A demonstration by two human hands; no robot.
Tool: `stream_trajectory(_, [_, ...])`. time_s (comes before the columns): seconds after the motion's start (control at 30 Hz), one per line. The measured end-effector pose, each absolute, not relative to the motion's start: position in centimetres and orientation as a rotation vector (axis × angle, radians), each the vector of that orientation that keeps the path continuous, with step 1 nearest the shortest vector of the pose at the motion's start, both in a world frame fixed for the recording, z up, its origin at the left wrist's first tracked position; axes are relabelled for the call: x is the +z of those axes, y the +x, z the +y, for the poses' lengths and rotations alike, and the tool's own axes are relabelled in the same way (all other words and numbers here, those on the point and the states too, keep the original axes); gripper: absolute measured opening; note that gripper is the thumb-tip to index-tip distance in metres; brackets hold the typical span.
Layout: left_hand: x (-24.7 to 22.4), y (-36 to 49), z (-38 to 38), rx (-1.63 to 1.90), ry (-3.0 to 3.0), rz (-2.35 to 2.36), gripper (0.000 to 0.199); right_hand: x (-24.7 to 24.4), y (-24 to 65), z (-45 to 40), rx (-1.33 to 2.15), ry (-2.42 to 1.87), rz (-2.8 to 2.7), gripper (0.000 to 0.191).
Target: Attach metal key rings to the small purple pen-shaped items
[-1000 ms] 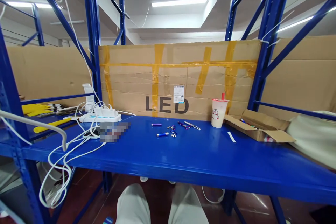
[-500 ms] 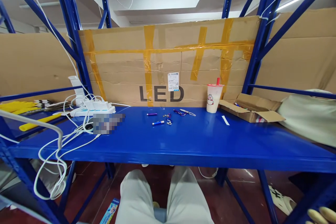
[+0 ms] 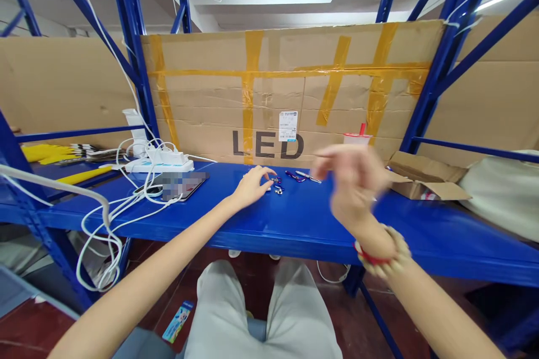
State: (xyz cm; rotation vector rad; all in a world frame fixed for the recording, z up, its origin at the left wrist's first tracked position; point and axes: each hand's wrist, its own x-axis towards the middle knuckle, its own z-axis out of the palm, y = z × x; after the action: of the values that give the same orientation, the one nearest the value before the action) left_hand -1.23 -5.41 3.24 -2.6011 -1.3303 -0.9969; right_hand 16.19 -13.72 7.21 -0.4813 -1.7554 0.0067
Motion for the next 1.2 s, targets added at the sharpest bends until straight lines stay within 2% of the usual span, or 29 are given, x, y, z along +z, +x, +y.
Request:
stream_trajectory(0.13, [0.6, -0.9, -0.3, -0.823, -2.51, -1.653, 0.032, 6.2, 15.9, -4.6, 0.089, -0.993, -2.266, 0.018])
stream_trajectory(0.27, [-1.2, -1.4, 0.5, -0.742, -2.509, -1.757, 0.031, 3.7, 16.6, 1.1, 0.108, -1.366, -2.441, 0.021])
stream_trajectory(0.5, [-1.7, -2.1, 0.8, -0.826, -2.639, -1.685, 0.014, 0.3, 18.1, 2.1, 0.201, -1.142, -2.372, 0.025])
stream_trajectory(0.8, [-1.4, -1.7, 0.9, -1.377, -2.79, -1.348, 0.007, -0.3, 16.8, 0.8, 0.125, -1.076, -2.398, 0.034])
stream_trajectory(1.0, [-0.9, -1.4, 0.4, -1.419, -2.797, -1.324, 0.007, -0.4, 16.0, 0.4, -0.018, -1.064, -2.437, 0.021])
stream_trajectory(1.2, [-0.7, -1.5, 0.2, -1.367, -2.833, -1.308, 0.009, -0.4, 15.9, 0.3, -0.028, -1.013, -2.449, 0.023])
